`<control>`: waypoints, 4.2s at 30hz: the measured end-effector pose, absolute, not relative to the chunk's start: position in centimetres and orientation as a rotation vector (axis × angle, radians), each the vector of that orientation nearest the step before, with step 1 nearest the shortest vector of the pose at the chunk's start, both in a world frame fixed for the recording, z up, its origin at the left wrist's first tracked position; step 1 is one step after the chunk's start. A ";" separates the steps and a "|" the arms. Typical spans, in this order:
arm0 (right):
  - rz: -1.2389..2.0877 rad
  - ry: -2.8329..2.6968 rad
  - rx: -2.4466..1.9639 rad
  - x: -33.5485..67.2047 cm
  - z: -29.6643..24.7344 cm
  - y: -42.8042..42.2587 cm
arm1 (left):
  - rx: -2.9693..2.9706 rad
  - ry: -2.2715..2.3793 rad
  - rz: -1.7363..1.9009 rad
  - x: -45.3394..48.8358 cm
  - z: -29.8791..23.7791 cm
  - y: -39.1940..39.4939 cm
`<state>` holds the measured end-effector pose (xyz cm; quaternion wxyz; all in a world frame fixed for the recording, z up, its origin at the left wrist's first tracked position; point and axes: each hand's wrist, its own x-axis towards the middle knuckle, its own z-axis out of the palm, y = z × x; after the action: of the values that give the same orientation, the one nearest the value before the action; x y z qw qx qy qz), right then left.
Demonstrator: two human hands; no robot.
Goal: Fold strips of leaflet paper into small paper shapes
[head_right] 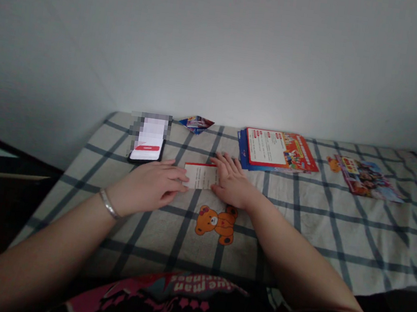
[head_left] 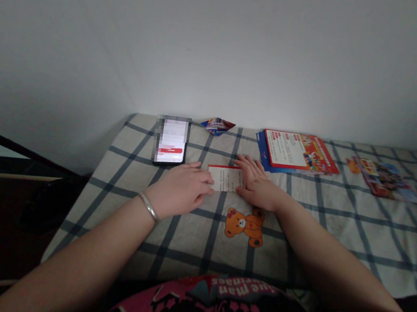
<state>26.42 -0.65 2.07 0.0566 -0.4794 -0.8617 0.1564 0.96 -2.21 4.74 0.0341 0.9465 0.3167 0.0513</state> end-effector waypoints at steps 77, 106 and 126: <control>0.086 -2.263 -1.199 25.8 1.5 0.1 | 2.836 0.957 0.573 1.1 1.4 -0.2; 0.160 -2.233 -1.249 25.8 1.0 0.6 | 2.446 1.088 0.827 0.6 1.0 0.6; -0.101 -2.575 -1.007 24.6 2.6 -1.4 | 2.512 1.477 0.857 2.8 1.3 -0.3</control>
<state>24.65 -1.42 2.56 0.1864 -0.3576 -0.9144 -0.0358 2.85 -0.34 1.29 0.0519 0.8259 0.4857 0.2817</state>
